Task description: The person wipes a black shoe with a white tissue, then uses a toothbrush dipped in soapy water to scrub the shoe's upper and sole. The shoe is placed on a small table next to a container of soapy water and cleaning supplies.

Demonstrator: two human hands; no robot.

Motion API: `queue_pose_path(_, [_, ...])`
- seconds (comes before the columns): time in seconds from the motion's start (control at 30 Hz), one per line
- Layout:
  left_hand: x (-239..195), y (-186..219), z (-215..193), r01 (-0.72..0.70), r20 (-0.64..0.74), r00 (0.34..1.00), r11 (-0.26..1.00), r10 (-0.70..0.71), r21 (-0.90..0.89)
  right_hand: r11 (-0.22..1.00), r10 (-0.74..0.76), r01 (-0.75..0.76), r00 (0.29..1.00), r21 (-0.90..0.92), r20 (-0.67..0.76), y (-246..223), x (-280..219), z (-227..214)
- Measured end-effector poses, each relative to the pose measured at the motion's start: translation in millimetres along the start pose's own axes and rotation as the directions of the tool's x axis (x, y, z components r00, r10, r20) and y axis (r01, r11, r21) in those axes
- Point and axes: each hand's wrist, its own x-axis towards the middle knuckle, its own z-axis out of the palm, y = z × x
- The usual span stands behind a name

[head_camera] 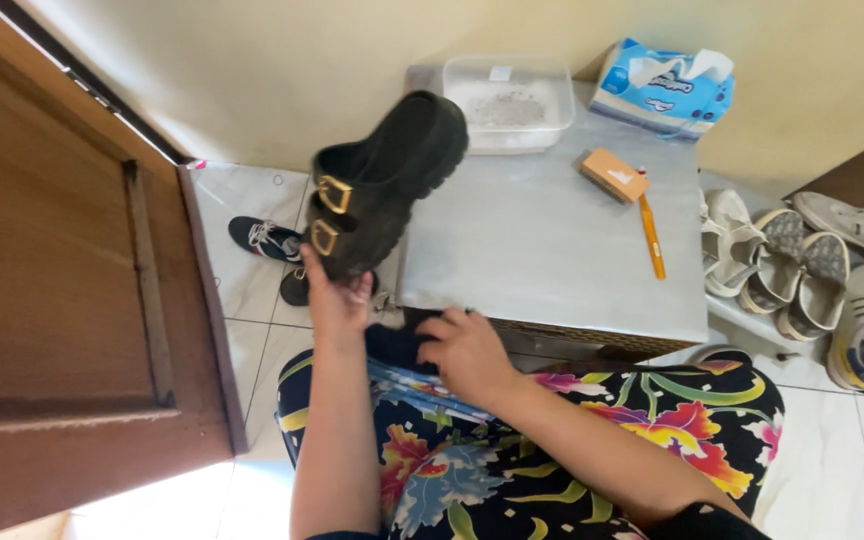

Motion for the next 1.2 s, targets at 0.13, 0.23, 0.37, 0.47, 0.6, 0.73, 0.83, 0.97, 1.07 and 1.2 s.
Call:
queue_pose_path(0.13, [-3.0, 15.6, 3.9, -0.047, 0.027, 0.999, 0.998, 0.047, -0.031, 0.998, -0.002, -0.009, 0.985, -0.066, -0.170, -7.1, 47.4, -93.6])
queue_pose_path(0.23, [-20.6, 22.6, 20.2, -0.285, 0.196, 0.943, 0.956, 0.268, 0.068, 0.995, -0.026, -0.007, 0.941, -0.097, -0.338, -7.5, 80.0, -137.7])
queue_pose_path(0.37, [-13.1, 19.8, 27.9, -0.193, 0.183, 0.954, 0.956, 0.235, -0.221, 0.962, -0.222, 0.100, 0.824, -0.252, -0.521, 56.5, 87.3, -65.7])
queue_pose_path(0.47, [5.4, 7.0, 35.0, -0.097, 0.087, 0.990, 0.985, 0.111, -0.144, 0.996, -0.029, 0.027, 0.999, -0.081, -0.028, 94.0, 53.5, -37.2])
queue_pose_path(0.6, [-20.9, -13.9, 74.8, -0.019, 0.116, 0.993, 0.997, 0.010, 0.075, 0.980, 0.058, -0.067, 0.997, 0.187, 0.052, 115.1, 7.5, -34.7])
queue_pose_path(0.73, [41.8, -66.5, 78.2, 0.046, 0.167, 0.979, 0.925, -0.117, 0.377, 0.984, 0.178, -0.168, 0.949, 0.061, -0.259, 169.4, -55.9, -38.3])
queue_pose_path(0.83, [61.7, -91.2, 100.6, 0.037, 0.234, 0.947, 0.798, -0.220, 0.602, 0.889, 0.456, -0.452, 0.857, 0.076, -0.240, 224.8, -106.5, -59.1])
queue_pose_path(0.97, [69.1, -114.2, 121.2, -0.075, 0.282, 0.926, 0.610, -0.252, 0.789, 0.635, 0.709, -0.750, 0.661, -0.185, -0.248, 273.0, -147.5, -98.0])
queue_pose_path(1.07, [54.0, -104.3, 138.5, -0.217, 0.332, 0.932, 0.513, -0.143, 0.831, 0.519, 0.822, -0.837, 0.545, -0.176, -0.166, 287.5, -151.3, -109.7])
queue_pose_path(1.2, [29.4, -81.4, 143.6, -0.581, 0.577, 0.813, 0.140, 0.074, 0.802, 0.402, 0.908, -0.913, 0.408, -0.076, -0.101, 269.9, -134.0, -123.0])
